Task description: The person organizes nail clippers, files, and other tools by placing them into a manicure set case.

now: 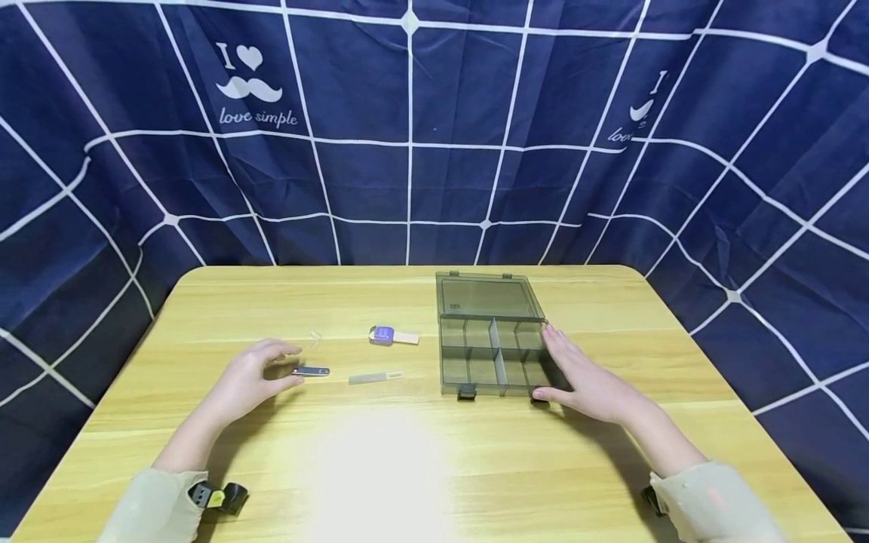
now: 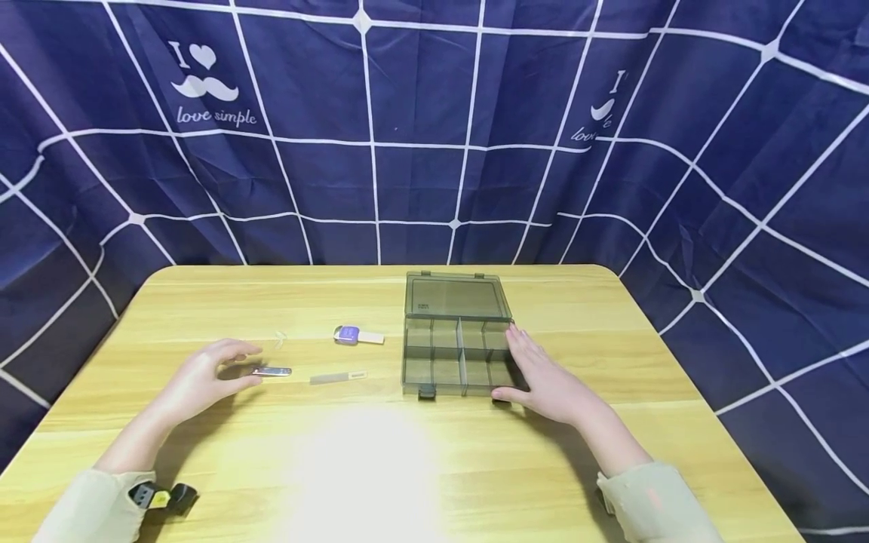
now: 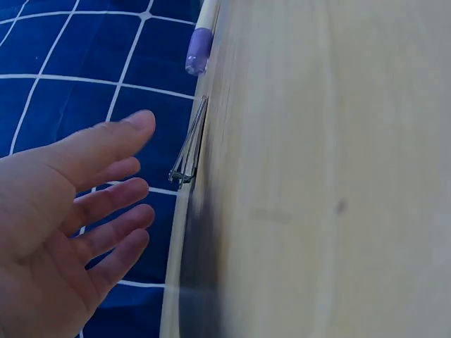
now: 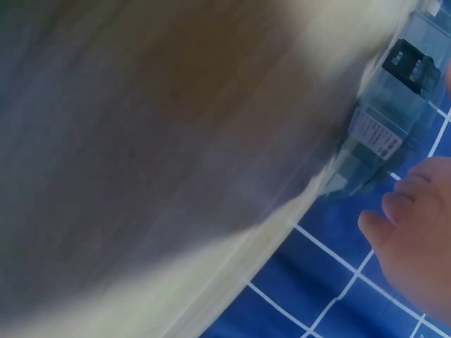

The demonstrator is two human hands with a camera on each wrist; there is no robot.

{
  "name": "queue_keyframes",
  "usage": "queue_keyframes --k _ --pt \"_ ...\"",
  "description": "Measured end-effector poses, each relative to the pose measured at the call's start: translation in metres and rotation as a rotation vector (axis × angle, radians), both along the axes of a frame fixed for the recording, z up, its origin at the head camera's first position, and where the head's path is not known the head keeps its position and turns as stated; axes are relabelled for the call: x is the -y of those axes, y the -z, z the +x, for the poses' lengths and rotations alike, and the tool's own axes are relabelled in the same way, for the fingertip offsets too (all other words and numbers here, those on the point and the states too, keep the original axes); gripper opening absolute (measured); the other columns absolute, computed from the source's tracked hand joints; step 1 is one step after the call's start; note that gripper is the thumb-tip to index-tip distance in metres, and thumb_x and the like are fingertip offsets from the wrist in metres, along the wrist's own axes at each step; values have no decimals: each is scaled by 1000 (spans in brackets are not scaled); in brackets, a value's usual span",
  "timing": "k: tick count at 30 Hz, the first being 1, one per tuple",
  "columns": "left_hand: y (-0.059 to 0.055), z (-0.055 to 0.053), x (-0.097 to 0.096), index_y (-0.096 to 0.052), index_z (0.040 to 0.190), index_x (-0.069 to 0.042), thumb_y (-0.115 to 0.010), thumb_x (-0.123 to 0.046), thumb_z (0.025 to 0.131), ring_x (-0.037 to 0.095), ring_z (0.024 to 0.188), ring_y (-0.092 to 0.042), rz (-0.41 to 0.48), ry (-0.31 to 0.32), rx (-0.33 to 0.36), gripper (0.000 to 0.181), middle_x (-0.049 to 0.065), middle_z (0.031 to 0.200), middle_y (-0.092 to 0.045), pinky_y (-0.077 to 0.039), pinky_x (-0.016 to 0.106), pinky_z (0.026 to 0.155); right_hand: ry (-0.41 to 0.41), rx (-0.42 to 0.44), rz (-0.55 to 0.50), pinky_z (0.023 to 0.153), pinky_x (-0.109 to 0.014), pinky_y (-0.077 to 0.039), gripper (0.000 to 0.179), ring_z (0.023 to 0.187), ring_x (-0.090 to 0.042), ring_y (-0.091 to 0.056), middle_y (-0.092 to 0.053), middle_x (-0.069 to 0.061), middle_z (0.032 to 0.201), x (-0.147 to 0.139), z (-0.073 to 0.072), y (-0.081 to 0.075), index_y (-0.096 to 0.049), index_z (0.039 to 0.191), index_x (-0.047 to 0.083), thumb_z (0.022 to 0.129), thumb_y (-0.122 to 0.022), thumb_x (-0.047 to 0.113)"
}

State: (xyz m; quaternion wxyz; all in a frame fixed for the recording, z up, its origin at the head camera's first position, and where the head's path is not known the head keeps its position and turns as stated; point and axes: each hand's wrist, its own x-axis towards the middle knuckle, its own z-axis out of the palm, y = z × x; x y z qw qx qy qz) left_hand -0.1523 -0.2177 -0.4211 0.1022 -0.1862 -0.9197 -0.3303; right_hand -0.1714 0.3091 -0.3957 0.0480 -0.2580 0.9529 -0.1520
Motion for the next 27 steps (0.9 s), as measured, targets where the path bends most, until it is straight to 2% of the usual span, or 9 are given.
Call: queue_keyframes --k 9,18,27 --pt "10 -2 5 -70 108 -2 -82 -13 75 21 89 -61 36 15 12 37 5 101 -66 -52 38 78 14 8 15 111 -55 -17 100 143 -37 -8 -6 -20 157 -2 0 7 -9 151 -2 87 -61 55" --pt "15 -3 9 -72 104 -4 -82 -15 76 17 83 -56 -28 33 38 31 2 98 -65 -49 37 73 18 8 34 111 -55 -18 100 142 -37 -10 -7 -19 157 -2 -1 9 -8 152 1 87 -59 57" --pt "19 -6 8 -72 100 -4 -80 -8 75 13 77 -55 -37 37 14 26 -3 89 -62 -48 33 68 15 4 43 111 -56 -19 98 142 -38 -10 -7 -20 157 0 0 8 -11 151 -2 88 -60 54"
